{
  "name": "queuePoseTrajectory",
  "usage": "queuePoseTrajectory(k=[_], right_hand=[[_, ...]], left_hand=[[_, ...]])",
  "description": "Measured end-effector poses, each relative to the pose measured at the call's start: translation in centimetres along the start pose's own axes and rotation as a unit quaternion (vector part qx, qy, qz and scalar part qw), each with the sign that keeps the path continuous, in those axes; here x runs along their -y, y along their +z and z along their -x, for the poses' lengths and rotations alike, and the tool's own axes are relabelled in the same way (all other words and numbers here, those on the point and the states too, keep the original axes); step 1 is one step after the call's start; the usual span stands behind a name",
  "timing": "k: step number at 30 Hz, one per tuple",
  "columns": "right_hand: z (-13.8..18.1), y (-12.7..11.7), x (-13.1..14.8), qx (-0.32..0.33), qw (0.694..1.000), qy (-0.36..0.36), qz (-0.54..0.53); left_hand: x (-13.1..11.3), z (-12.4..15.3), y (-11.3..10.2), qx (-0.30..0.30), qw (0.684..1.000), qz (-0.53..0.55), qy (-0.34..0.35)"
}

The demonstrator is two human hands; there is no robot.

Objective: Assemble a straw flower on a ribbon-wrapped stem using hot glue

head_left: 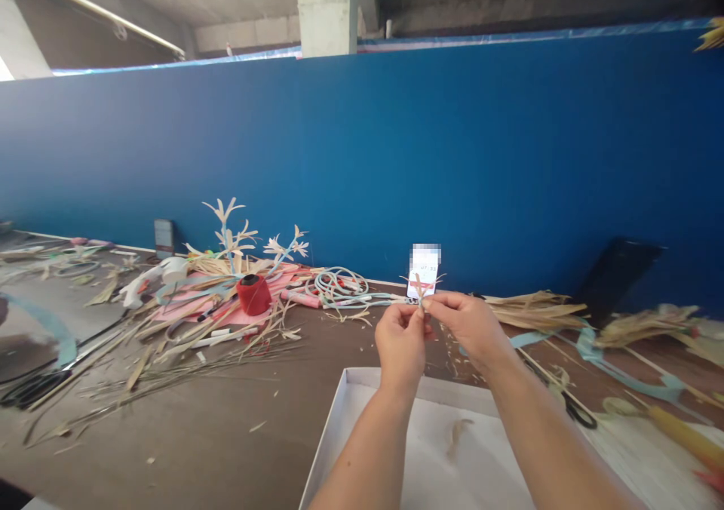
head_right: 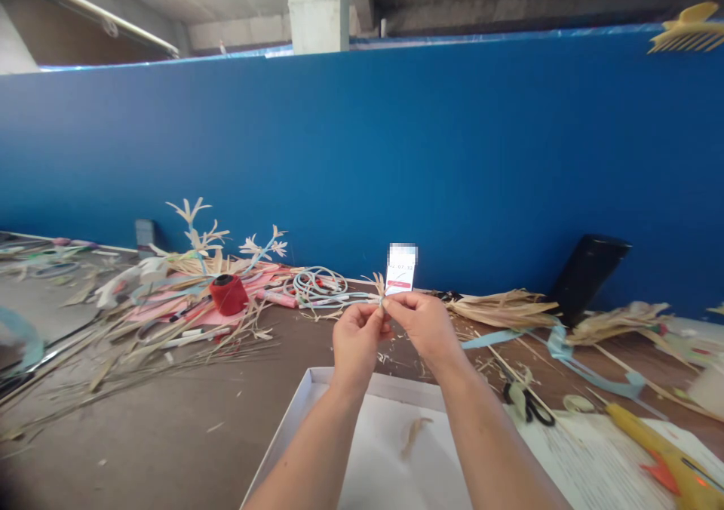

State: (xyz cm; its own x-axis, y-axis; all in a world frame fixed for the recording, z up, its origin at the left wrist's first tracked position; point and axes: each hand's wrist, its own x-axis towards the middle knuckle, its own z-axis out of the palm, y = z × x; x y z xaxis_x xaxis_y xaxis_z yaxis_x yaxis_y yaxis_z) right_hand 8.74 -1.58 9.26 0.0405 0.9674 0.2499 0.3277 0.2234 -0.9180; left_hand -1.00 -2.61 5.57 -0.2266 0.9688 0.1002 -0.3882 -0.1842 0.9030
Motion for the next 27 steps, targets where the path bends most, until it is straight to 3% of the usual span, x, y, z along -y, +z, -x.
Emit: queuePoseTrajectory(k=[27], right_hand=[[0.4,1.0,0.0,-0.013,0.999,-0.033,0.005]], left_hand=[[-0.3,0.0,-0.3,-0.038,0.996,-0.07,0.045]])
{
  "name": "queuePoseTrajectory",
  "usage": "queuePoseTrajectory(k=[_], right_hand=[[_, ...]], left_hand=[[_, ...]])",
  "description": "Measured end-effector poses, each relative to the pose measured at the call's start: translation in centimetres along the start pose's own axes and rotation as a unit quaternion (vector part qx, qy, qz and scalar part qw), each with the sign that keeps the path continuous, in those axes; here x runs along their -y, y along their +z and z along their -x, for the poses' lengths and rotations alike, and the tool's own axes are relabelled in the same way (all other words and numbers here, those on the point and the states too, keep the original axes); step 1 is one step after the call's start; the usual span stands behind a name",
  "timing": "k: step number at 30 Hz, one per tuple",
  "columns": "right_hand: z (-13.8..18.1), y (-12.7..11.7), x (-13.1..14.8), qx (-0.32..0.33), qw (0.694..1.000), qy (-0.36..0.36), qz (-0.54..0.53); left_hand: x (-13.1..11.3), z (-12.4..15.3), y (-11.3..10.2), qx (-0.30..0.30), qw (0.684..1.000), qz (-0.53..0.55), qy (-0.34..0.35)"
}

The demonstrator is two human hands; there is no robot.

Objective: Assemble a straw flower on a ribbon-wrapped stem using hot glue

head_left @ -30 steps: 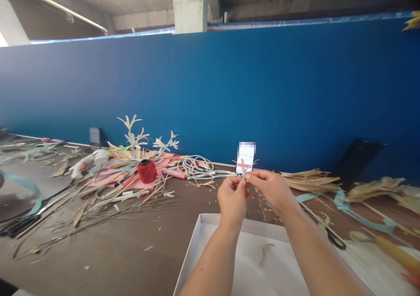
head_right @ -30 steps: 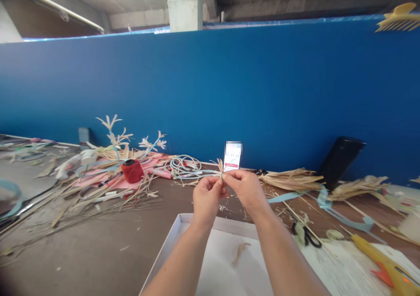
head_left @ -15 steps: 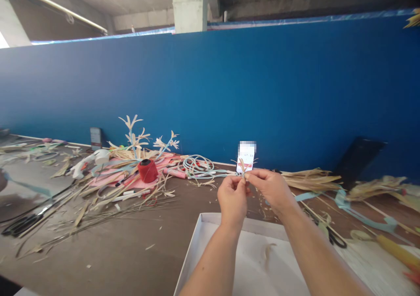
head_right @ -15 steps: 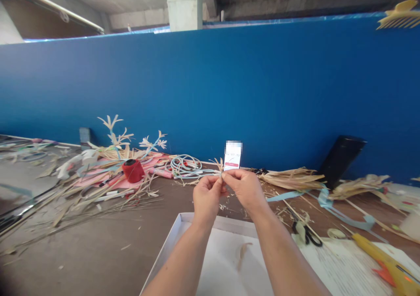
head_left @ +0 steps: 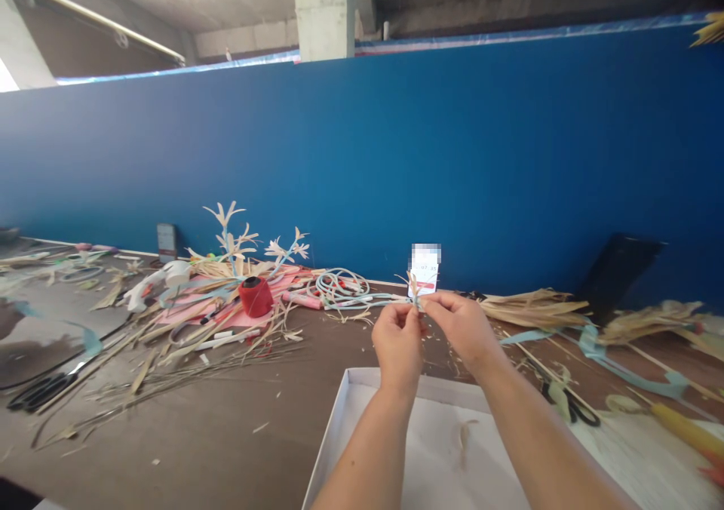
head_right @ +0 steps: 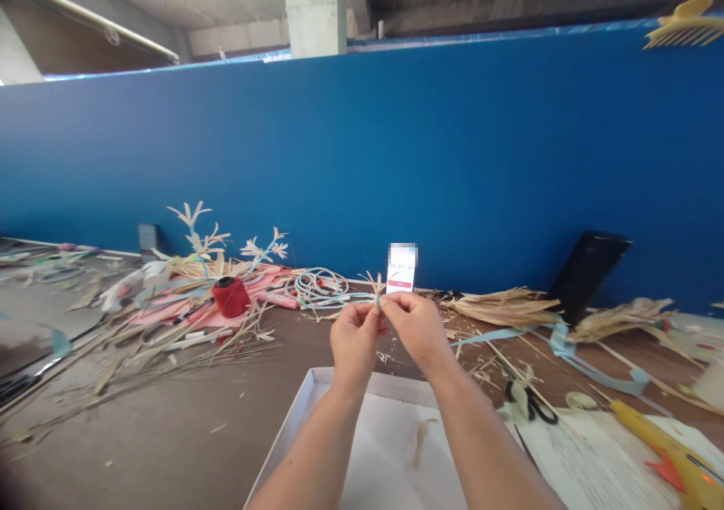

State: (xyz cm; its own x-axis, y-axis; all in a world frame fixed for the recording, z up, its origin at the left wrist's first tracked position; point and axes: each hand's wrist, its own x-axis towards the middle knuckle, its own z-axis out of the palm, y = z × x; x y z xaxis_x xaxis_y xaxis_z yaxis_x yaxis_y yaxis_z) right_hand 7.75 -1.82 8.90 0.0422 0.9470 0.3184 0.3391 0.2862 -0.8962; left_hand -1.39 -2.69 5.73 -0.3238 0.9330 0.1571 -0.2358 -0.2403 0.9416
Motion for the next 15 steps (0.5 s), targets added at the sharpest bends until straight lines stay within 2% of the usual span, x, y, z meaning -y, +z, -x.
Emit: queuePoseTrajectory(k=[10,15], right_hand=[[-0.09,0.09,-0.11,-0.001,1.0,0.02,0.01],[-0.26,-0.13,-0.39,-0.005,0.999,0.04,-0.025]], left_hand=[[0.87,0.35,-0.06,-0.013,0.996,-0.066,0.058],[0.81,0.51,-0.02,-0.004,0.993,-0.088,0.077]])
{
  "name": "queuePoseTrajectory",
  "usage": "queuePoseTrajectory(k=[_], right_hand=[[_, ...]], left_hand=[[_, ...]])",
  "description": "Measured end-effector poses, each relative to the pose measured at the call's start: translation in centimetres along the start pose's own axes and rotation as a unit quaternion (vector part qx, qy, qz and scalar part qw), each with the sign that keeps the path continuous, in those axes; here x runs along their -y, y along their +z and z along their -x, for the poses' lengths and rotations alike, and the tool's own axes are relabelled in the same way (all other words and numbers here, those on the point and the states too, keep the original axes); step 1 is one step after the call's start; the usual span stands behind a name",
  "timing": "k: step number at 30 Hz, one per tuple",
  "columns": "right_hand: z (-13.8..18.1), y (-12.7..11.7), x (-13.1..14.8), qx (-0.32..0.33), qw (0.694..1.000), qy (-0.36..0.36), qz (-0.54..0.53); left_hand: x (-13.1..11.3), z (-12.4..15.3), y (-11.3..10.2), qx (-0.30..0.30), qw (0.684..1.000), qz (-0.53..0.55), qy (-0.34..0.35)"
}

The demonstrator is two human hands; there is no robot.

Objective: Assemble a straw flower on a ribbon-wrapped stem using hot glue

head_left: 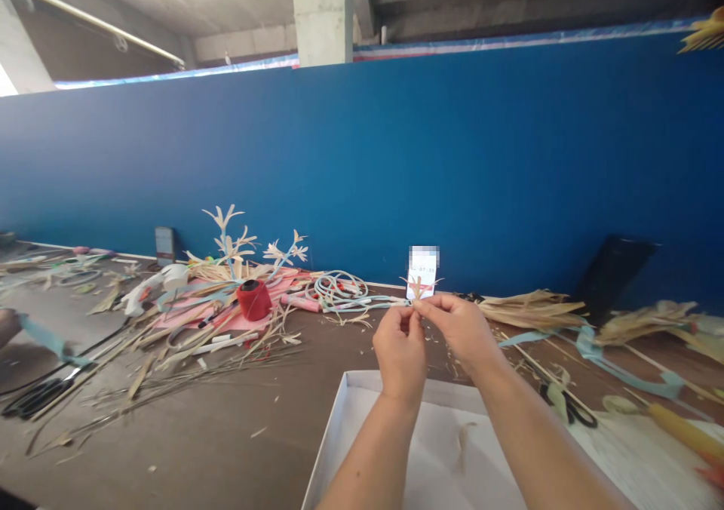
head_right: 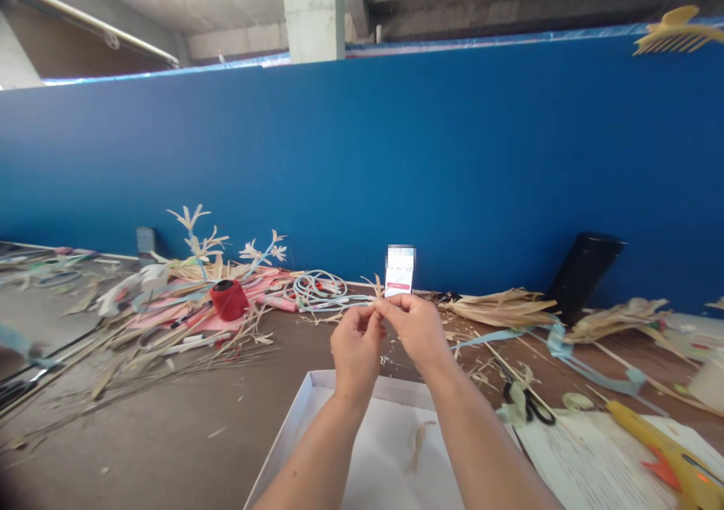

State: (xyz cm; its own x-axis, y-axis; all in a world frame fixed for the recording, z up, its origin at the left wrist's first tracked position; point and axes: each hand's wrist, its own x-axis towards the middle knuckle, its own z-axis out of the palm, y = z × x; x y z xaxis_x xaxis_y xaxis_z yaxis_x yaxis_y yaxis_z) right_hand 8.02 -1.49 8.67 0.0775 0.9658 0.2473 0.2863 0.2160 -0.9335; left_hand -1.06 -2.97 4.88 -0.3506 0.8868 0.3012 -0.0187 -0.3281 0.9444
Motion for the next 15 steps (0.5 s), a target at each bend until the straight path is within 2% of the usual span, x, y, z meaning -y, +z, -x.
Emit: queuePoseTrajectory(k=[7,11,15], right_hand=[[-0.5,-1.3,0.0,0.017,0.999,0.014,-0.05],[-0.6,-1.9,0.2,0.015,0.998,0.031,-0.057],[-0.6,-2.0,0.1,0.031,0.998,0.035,-0.052]], left_hand=[[-0.6,0.1,0.0,0.082,0.995,0.047,0.004],[-0.9,-0.3,-0.1,0.093,0.981,0.141,-0.092],[-0.9,-0.8,-0.3,0.135,0.958,0.197,-0.161]])
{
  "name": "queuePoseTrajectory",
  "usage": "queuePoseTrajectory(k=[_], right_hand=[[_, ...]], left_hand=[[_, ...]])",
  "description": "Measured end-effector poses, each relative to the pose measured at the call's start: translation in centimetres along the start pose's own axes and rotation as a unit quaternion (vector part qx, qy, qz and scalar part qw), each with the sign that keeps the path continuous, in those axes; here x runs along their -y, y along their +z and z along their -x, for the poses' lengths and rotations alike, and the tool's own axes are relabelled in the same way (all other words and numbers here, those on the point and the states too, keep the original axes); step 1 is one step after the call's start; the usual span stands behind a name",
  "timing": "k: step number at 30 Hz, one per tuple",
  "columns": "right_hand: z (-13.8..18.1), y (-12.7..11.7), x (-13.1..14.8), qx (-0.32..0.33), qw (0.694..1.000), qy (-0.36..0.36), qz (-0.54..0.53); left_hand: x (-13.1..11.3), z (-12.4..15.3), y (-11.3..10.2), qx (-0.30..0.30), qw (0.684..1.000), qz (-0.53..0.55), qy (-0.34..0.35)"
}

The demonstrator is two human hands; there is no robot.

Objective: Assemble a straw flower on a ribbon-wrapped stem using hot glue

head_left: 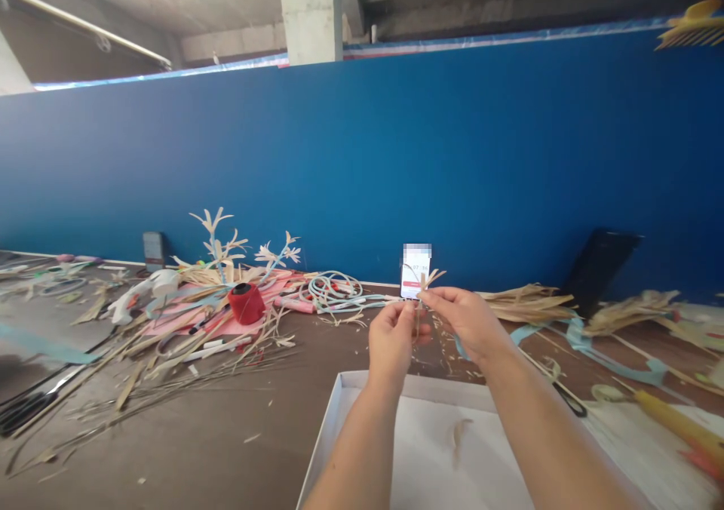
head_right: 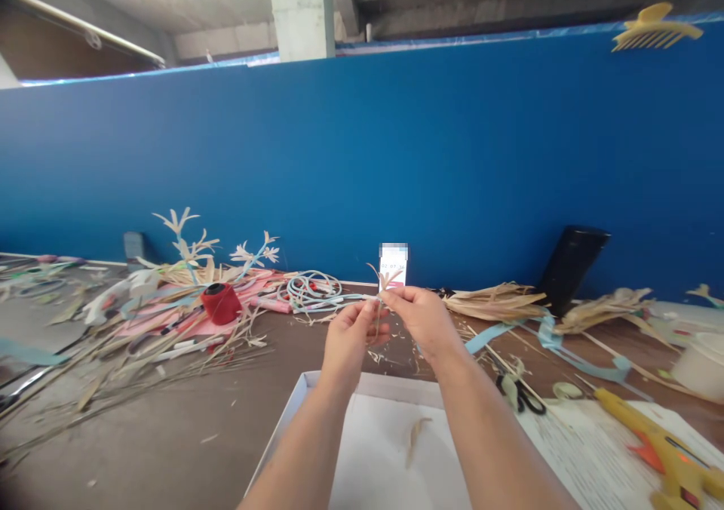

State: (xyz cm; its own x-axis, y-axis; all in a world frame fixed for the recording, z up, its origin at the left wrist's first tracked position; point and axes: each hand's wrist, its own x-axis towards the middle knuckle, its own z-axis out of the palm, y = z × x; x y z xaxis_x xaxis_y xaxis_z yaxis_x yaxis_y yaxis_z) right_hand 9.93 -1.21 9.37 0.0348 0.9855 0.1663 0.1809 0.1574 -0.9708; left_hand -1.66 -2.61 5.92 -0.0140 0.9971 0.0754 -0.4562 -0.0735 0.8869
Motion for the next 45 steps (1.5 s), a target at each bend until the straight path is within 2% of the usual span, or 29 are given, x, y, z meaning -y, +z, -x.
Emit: queuePoseTrajectory(k=[5,14,20,26,31,45], right_hand=[[-0.1,0.2,-0.4,0.03,0.999,-0.018,0.001],[0.2,0.4,0.1,0.052,0.998,-0.036,0.03],[0.3,0.6,0.2,0.042,0.996,-0.056,0.058],[0.3,0.8,0.0,0.046,0.997,-0.057,0.025],[0.3,1.1,0.0,0.024,0.998,-0.05,0.018],[0.5,1.3,0.1,0.017,0.999,-0.041,0.013]], left_hand=[[-0.2,0.1,-0.2,0.023,0.999,0.036,-0.028],[-0.3,0.0,-0.1,0.007,0.999,0.033,-0.03],[0.1,-0.2,-0.2,-0.014,1.0,0.014,0.009],[0.1,0.0,0.0,-0.055,0.997,-0.031,0.044],[-0.1,0.2,0.1,-0.082,0.989,-0.084,0.085],[0.2,0.4,0.0,-0.114,0.971,-0.161,0.133]])
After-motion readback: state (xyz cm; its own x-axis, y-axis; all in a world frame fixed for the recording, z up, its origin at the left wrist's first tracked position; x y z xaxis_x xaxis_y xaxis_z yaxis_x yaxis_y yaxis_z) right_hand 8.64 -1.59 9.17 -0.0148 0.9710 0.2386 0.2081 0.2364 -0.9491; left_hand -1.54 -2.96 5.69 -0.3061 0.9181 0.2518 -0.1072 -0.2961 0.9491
